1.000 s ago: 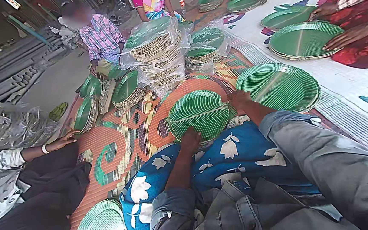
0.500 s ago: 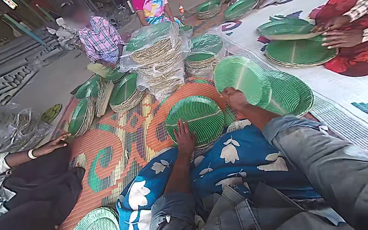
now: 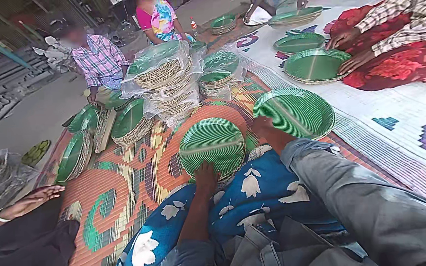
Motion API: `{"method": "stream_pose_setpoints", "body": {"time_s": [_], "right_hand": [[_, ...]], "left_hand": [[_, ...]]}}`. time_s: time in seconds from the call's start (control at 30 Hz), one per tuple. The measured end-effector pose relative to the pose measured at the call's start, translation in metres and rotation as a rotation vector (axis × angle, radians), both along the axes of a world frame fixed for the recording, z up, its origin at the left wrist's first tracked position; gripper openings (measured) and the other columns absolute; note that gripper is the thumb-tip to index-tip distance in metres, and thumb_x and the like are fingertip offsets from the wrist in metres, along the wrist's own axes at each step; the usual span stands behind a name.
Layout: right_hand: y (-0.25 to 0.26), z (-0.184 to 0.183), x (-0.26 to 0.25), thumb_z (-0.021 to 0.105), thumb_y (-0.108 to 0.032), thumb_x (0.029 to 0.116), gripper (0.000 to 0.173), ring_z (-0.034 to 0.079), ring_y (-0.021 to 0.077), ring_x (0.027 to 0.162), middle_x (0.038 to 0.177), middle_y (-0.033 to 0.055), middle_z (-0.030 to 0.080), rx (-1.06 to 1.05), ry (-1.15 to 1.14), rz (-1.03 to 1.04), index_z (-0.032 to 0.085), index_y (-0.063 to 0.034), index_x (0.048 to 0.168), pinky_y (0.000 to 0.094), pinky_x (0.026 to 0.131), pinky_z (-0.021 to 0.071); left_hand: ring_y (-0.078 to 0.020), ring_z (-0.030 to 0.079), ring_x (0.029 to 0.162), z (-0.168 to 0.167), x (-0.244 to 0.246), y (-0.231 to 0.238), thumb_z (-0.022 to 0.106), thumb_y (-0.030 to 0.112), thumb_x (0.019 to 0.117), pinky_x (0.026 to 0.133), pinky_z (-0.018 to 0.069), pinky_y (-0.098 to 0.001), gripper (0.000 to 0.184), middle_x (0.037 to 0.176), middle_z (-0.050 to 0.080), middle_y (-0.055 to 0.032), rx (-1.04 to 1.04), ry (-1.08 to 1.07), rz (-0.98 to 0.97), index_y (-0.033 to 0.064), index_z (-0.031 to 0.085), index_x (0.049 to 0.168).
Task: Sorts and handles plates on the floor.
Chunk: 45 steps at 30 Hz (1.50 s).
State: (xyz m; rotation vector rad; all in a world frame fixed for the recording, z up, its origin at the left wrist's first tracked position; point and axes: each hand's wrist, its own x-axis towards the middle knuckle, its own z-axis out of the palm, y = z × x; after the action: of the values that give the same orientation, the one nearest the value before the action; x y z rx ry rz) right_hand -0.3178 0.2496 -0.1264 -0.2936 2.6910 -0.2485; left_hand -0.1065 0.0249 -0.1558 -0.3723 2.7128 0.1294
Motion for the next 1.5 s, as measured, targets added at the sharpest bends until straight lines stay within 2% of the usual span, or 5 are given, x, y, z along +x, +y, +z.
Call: {"method": "stream_pose_setpoints", "body": {"time_s": [0.4, 0.6, 0.73, 0.87, 1.5], "right_hand": [[0.018, -0.007, -0.021, 0.059, -0.008, 0.1020, 0.027, 0.055, 0.0494, 0.128, 0.133, 0.0325, 0.060, -0.044, 0.264, -0.134, 0.067, 0.0064, 0.123, 0.0692, 0.109, 0.0342], [-0.020, 0.016, 0.035, 0.047, -0.017, 0.1105, 0.033, 0.061, 0.0407, 0.131, 0.147, 0.0210, 0.058, -0.476, 0.400, 0.653, 0.069, 0.0031, 0.124, 0.0593, 0.103, 0.0492], [-0.051, 0.004, 0.062, 0.043, -0.029, 0.1125, 0.042, 0.061, 0.0460, 0.121, 0.128, 0.0260, 0.064, -0.240, 0.003, 1.011, 0.065, 0.0041, 0.125, 0.0663, 0.095, 0.0458], [-0.033, -0.008, 0.030, 0.044, -0.040, 0.1115, 0.052, 0.058, 0.0448, 0.128, 0.131, 0.0284, 0.064, -0.169, -0.021, 0.590, 0.068, 0.0057, 0.123, 0.0651, 0.106, 0.0408], [0.017, -0.007, -0.015, 0.056, 0.002, 0.0999, 0.028, 0.053, 0.0526, 0.131, 0.136, 0.0339, 0.057, -0.189, 0.380, -0.220, 0.065, 0.0068, 0.126, 0.0713, 0.099, 0.0415]], "left_hand": [[-0.0341, 0.024, 0.157, 0.003, 0.000, -0.003, 0.047, 0.041, 0.1084, 0.124, 0.0181, -0.0610, 0.062, 0.168, 0.028, -0.0179, 0.089, 0.036, 0.086, 0.0089, 0.034, 0.160], [-0.0572, 0.041, 0.142, -0.008, -0.005, -0.007, 0.037, 0.036, 0.1039, 0.115, 0.0240, -0.0733, 0.065, 0.151, 0.042, -0.0391, -0.132, 1.072, -0.137, -0.0123, 0.047, 0.146], [-0.0470, 0.047, 0.142, 0.001, 0.006, 0.001, 0.038, 0.031, 0.1066, 0.117, 0.0299, -0.0655, 0.054, 0.149, 0.052, -0.0283, -0.043, 0.732, -0.182, -0.0059, 0.057, 0.142], [-0.0342, 0.017, 0.159, 0.005, 0.005, 0.005, 0.040, 0.032, 0.1118, 0.125, 0.0168, -0.0593, 0.056, 0.170, 0.021, -0.0179, 0.099, -0.041, -0.073, 0.0059, 0.031, 0.161], [-0.0375, 0.018, 0.158, 0.004, 0.002, 0.002, 0.045, 0.036, 0.1099, 0.121, 0.0196, -0.0660, 0.058, 0.170, 0.021, -0.0190, 0.110, -0.034, 0.037, 0.0114, 0.034, 0.161]]}}
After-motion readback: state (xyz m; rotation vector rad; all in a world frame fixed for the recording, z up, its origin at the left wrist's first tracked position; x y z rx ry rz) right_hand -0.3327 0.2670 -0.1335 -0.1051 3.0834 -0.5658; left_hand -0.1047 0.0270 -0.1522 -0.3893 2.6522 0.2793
